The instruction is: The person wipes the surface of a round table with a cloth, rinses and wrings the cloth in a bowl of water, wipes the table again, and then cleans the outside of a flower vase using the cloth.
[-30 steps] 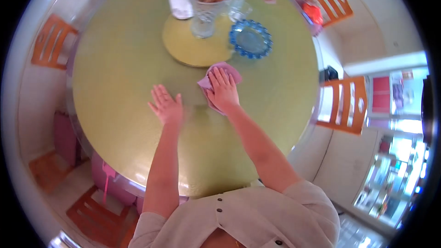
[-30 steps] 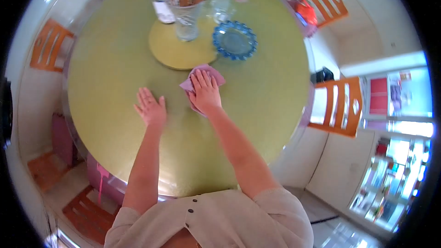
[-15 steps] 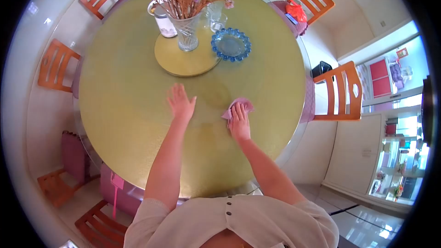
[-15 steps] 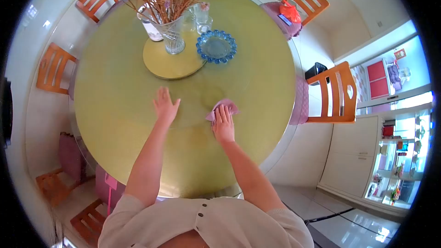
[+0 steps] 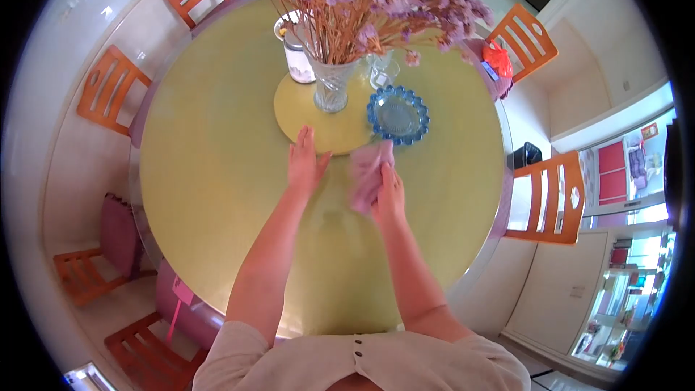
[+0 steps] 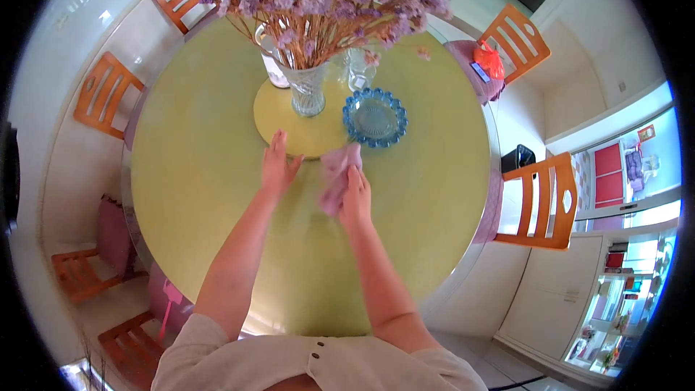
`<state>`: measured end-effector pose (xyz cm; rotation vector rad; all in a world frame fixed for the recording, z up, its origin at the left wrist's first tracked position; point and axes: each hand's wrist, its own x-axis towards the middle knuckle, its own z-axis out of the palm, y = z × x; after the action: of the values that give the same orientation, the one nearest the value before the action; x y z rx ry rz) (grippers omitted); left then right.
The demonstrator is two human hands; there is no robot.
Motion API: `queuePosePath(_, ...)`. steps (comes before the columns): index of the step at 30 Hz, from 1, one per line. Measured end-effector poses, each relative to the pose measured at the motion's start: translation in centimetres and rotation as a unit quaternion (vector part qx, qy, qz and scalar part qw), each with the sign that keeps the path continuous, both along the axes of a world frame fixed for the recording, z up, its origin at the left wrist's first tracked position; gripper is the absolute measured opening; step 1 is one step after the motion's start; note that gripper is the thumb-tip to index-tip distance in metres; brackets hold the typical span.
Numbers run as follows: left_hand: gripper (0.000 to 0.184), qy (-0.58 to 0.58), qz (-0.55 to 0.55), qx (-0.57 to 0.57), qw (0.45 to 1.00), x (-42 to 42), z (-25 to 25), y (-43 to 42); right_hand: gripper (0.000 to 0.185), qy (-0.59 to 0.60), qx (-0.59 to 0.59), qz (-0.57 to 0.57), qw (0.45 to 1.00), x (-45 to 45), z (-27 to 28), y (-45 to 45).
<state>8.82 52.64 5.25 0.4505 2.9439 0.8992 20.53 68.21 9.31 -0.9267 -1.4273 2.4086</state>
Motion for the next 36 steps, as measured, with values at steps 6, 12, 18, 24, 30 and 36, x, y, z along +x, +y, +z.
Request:
queuePosePath(6,0.089,0.038,0.0,0.139,0.99,-6.7,2.9,2.6,0.037,0.238,-0.174,-0.072,0.953,-13.8,1.5,0.3)
queuePosePath(12,0.092,-0.027,-0.011,0.213,0.977,-12.9,-0.7,4.2,0.04,0.237,-0.147,-0.082,0.957,-19.0,-2.1,1.9)
queuePosePath(18,0.075,-0.127,-0.102,0.51,0.845,-18.3,-4.4,6.0,0.031,0.165,0.009,-0.014,0.986,-22.3,-3.0,2.8)
queuePosePath(24,0.073,-0.141,-0.064,0.334,0.93,-18.0,-7.9,6.4,0.025,0.083,0.034,0.04,0.995,-22.6,-7.4,3.7)
queuePosePath(30,0.069,-0.236,-0.093,0.616,0.746,-9.4,2.4,5.0,0.018,0.135,0.069,-0.084,0.985,-19.1,-6.5,1.2)
queuePosePath(36,0.048,0.025,-0.163,0.321,0.932,-1.8,9.3,2.6,0.028,0.248,0.13,0.028,0.96,-11.1,3.9,-0.3)
